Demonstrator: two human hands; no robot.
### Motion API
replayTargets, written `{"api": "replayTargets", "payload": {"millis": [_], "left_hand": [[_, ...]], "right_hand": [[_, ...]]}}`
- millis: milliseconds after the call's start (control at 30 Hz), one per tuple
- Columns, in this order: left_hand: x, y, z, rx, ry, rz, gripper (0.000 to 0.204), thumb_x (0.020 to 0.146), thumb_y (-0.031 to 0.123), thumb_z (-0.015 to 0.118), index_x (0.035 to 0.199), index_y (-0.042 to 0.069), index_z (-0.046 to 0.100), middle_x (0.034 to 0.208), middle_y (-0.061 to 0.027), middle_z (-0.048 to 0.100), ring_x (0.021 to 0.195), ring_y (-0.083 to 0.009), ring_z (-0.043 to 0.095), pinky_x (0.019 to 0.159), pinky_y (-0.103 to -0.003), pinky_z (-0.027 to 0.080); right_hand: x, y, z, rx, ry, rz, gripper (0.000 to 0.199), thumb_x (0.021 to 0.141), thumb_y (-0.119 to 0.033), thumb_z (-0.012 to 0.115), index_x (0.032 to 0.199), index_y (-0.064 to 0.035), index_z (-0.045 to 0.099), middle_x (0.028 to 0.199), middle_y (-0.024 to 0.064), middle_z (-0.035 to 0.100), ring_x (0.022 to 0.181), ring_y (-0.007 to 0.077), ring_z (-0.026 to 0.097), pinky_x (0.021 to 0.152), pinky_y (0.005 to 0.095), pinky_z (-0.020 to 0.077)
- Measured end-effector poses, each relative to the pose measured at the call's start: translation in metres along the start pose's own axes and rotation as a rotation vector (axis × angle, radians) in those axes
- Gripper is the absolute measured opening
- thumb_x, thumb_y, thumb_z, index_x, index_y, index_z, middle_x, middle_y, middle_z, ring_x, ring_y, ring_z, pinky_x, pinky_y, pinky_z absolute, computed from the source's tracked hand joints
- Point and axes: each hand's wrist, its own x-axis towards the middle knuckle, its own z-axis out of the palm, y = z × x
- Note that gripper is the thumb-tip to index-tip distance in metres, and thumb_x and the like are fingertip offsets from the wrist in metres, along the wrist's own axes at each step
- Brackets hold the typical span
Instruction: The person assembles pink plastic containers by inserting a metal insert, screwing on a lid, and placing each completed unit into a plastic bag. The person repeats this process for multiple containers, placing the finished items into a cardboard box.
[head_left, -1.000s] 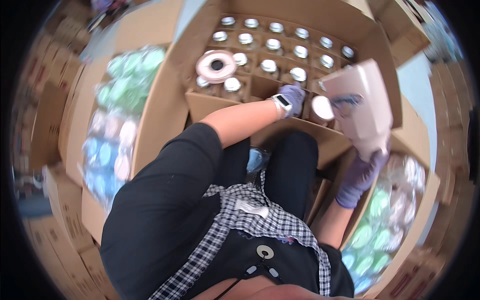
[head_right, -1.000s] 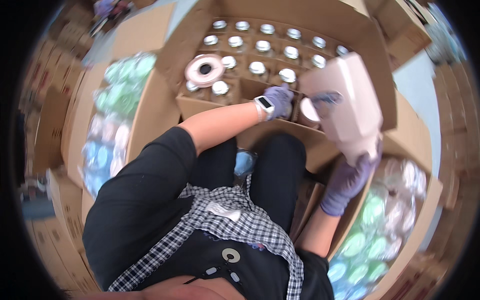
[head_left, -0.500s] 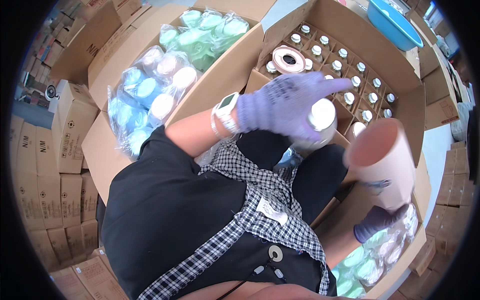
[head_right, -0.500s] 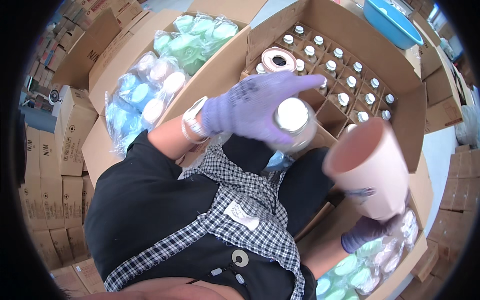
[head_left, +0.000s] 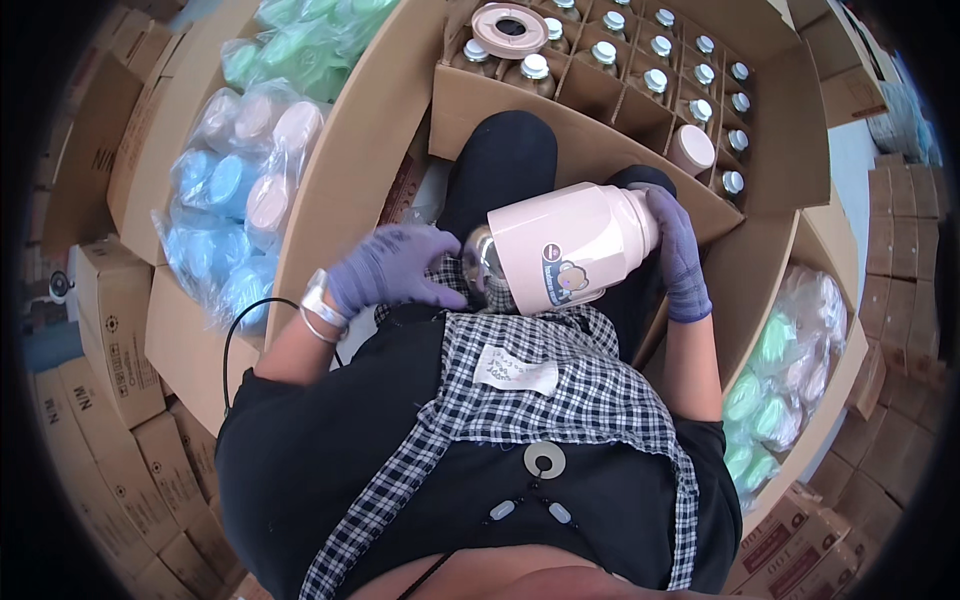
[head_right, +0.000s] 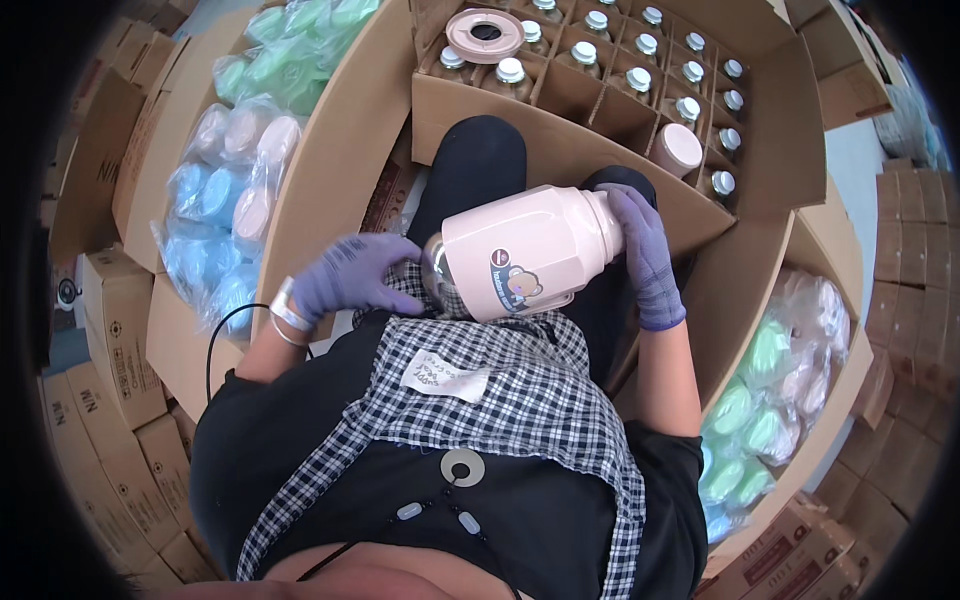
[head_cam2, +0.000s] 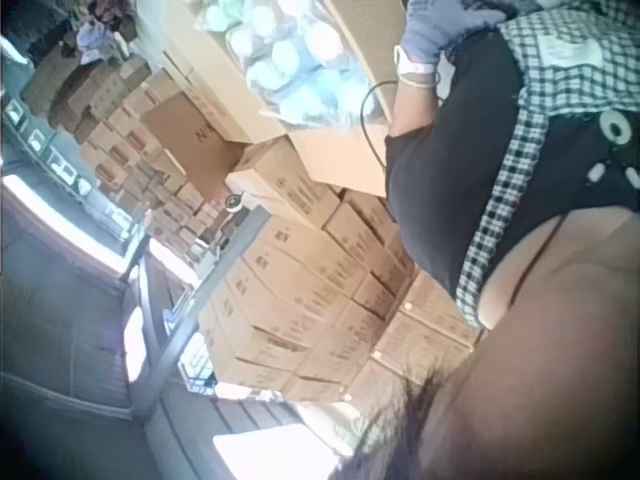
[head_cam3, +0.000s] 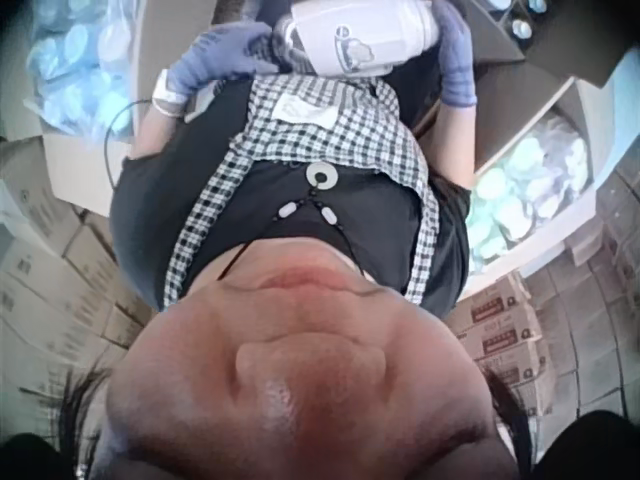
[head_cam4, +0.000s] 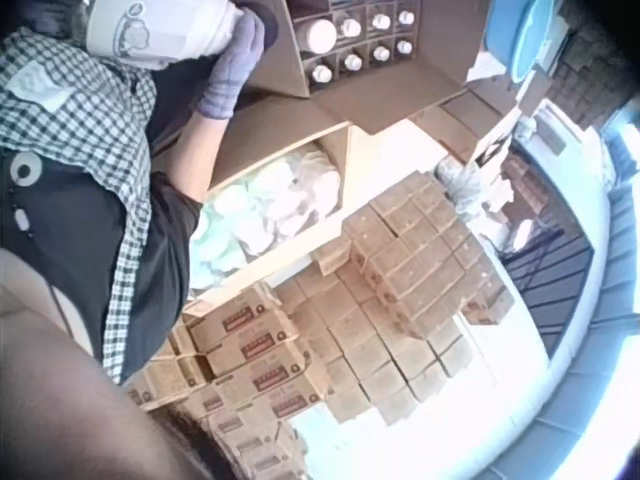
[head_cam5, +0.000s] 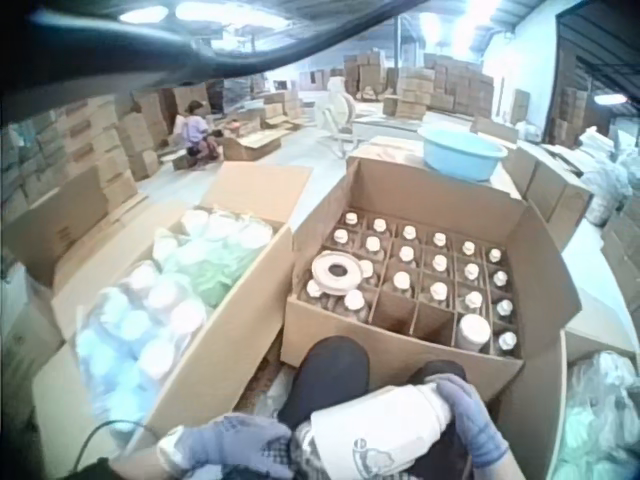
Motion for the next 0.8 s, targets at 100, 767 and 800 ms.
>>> {"api": "replayTargets", "payload": {"millis": [100,767,800], "left_hand": [[0.004,0.015,0.032,-0.507,0.251,-0.166,0.081,0.072,0.049,0.098,0.125,0.0,0.061,0.101,-0.0094,0.066,0.095,-0.0182,0.068,0.084,-0.033,0.056],[0.079,-0.009,0.035,-0.911,0.28,0.311,0.096,0.096,0.055,0.072,0.168,0.008,0.03,0.167,-0.0144,0.042,0.152,-0.0284,0.045,0.126,-0.045,0.039],[0.079,-0.007,0.035,-0.897,0.27,0.313,0.095,0.096,0.054,0.073,0.168,0.009,0.03,0.167,-0.0142,0.042,0.152,-0.0282,0.045,0.126,-0.045,0.039]], "right_hand": [[-0.005,-0.001,-0.001,0.024,-0.021,0.033,0.042,0.111,-0.033,0.053,0.125,0.0027,0.069,0.119,0.0106,0.074,0.113,0.0188,0.067,0.102,0.0325,0.0514],[-0.055,-0.136,0.062,-0.454,0.14,-0.92,0.096,0.068,-0.029,0.097,0.15,-0.0043,0.054,0.134,0.0136,0.066,0.125,0.0321,0.064,0.107,0.0464,0.052],[-0.056,-0.137,0.061,-0.475,0.14,-0.926,0.096,0.068,-0.028,0.097,0.15,-0.0046,0.052,0.134,0.0138,0.066,0.125,0.031,0.064,0.107,0.0456,0.0521]]}}
